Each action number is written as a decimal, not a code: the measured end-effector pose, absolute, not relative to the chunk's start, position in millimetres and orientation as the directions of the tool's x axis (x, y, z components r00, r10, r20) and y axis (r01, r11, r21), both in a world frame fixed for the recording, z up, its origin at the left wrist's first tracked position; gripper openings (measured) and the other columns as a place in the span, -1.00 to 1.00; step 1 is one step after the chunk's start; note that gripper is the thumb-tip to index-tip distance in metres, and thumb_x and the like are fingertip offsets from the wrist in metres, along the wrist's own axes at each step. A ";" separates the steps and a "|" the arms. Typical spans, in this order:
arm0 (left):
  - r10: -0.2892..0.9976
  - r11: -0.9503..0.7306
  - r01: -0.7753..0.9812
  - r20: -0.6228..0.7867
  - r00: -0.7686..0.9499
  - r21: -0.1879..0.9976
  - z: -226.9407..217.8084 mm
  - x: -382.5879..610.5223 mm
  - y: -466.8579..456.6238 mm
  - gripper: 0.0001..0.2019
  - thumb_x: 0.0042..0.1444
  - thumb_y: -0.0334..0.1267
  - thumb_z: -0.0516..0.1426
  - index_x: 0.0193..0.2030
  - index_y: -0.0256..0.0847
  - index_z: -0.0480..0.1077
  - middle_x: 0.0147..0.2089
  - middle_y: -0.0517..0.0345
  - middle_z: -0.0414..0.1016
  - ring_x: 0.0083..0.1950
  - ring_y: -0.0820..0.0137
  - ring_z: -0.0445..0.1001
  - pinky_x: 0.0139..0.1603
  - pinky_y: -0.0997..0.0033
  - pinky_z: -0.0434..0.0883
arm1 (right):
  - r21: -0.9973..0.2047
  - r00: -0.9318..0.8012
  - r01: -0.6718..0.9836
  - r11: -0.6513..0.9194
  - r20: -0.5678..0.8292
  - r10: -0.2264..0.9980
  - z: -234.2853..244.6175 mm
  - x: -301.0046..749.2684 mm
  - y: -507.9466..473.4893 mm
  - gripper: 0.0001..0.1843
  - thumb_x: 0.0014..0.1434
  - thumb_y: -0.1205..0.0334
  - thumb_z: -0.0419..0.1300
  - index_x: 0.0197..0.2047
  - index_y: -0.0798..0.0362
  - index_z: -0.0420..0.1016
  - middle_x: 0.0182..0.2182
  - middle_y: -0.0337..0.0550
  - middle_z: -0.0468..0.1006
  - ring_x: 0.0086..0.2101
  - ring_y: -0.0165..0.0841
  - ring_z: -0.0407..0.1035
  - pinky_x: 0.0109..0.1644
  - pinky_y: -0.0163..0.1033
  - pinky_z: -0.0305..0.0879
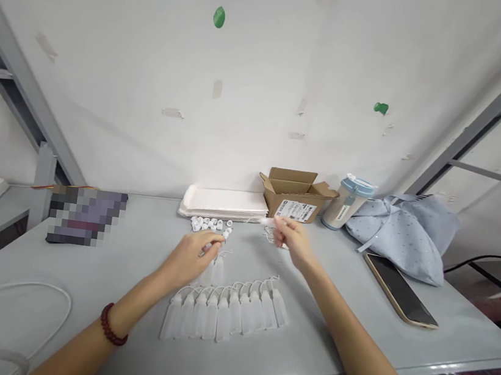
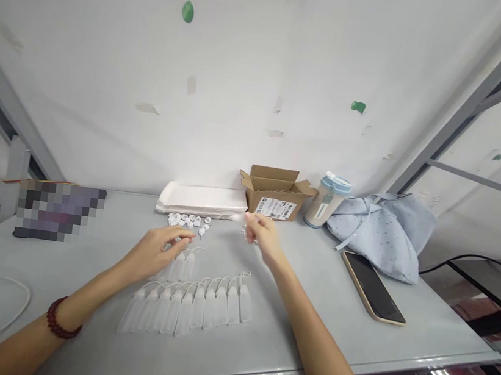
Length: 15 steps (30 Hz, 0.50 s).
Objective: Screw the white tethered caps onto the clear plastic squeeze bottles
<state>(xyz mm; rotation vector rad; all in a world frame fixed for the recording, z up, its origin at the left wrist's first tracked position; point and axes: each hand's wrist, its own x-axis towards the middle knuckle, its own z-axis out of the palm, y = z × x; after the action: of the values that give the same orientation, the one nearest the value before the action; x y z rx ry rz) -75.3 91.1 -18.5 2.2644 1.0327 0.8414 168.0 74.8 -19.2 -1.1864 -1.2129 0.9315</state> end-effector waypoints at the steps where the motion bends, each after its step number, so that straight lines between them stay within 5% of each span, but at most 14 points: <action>1: 0.806 -0.568 0.495 0.321 0.498 0.658 -19.3 -77.8 96.1 -0.74 0.17 -0.27 -0.06 -0.19 -0.17 0.45 -0.14 0.10 0.51 -0.17 0.33 0.44 -0.26 0.41 0.38 | -0.971 0.260 0.149 0.187 0.221 0.940 -19.0 181.6 79.5 -0.54 -0.01 -0.17 0.18 -0.56 0.05 0.21 -0.70 -0.37 0.16 -0.65 -0.50 0.09 -0.55 -0.33 0.09; 6: 0.777 -0.612 0.538 0.316 0.544 0.580 -33.7 -74.2 116.9 -0.63 0.16 -0.33 -0.13 -0.05 -0.24 0.42 0.04 -0.01 0.44 0.09 0.23 0.34 0.12 0.17 0.28 | -0.904 0.438 0.395 0.163 0.341 0.831 -23.8 232.4 96.5 -0.62 -0.02 -0.05 0.14 -0.27 0.09 0.45 -0.53 -0.18 0.43 -0.46 -0.33 0.30 -0.35 -0.22 0.25; 10: 0.763 -0.618 0.549 0.261 0.591 0.563 -44.6 -61.0 126.4 -0.63 0.19 -0.28 -0.12 -0.04 -0.19 0.44 -0.01 -0.02 0.47 0.05 0.20 0.37 0.13 0.13 0.27 | -0.830 0.392 0.540 0.140 0.395 0.831 -34.5 242.7 106.3 -0.74 -0.09 0.15 0.17 -0.32 0.06 0.55 -0.29 -0.06 0.58 -0.33 -0.21 0.37 -0.11 -0.07 0.25; 15: 0.740 -0.636 0.529 0.251 0.624 0.562 -44.4 -55.2 127.6 -0.64 0.24 -0.21 -0.13 -0.08 -0.22 0.45 -0.04 -0.04 0.47 0.04 0.21 0.37 0.12 0.18 0.26 | -0.756 0.315 0.645 0.110 0.394 0.863 -46.8 245.8 111.4 -0.74 -0.02 0.22 0.12 -0.28 0.04 0.59 -0.21 -0.06 0.60 -0.25 -0.15 0.41 -0.04 -0.03 0.24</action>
<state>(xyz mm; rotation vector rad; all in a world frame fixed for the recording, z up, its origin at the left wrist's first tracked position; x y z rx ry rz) -55.2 127.6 -44.4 2.4096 1.0034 0.6538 245.8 111.4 -46.8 -1.6070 -1.4026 0.2807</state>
